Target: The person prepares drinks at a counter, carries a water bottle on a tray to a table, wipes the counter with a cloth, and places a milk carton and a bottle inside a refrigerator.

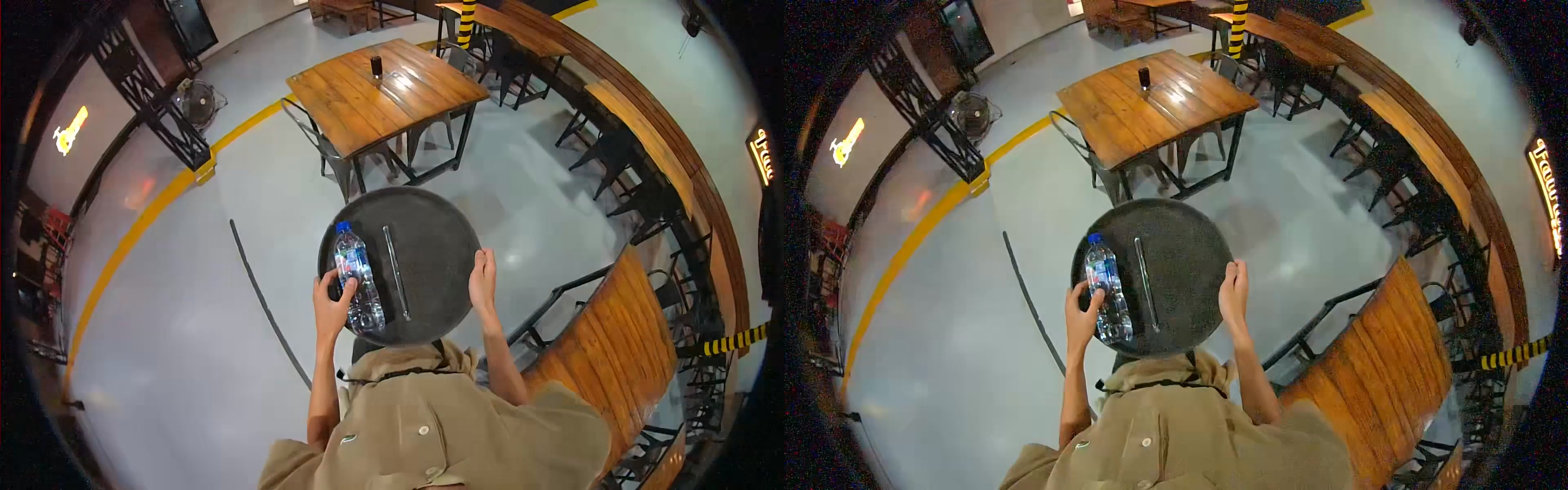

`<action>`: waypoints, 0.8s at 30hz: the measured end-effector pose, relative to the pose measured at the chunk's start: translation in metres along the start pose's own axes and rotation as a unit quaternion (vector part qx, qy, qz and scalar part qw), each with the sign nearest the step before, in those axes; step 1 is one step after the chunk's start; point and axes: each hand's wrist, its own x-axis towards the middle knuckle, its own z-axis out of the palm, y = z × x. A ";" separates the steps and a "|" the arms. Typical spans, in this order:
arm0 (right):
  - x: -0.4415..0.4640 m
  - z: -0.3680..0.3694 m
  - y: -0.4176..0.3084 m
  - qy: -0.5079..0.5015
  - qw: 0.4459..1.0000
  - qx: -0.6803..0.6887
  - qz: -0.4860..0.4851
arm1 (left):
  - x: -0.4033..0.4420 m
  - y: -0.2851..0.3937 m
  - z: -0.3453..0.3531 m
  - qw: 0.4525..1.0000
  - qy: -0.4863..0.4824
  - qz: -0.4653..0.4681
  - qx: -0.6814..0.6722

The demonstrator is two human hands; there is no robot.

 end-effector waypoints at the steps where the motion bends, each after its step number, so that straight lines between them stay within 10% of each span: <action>1: 0.025 0.015 -0.001 0.009 1.000 -0.004 -0.009 | 0.028 0.006 0.004 1.000 -0.005 -0.009 -0.005; 24: 0.550 0.390 0.095 0.053 0.992 -0.106 -0.043 | 0.685 -0.154 0.196 0.988 -0.154 -0.012 -0.005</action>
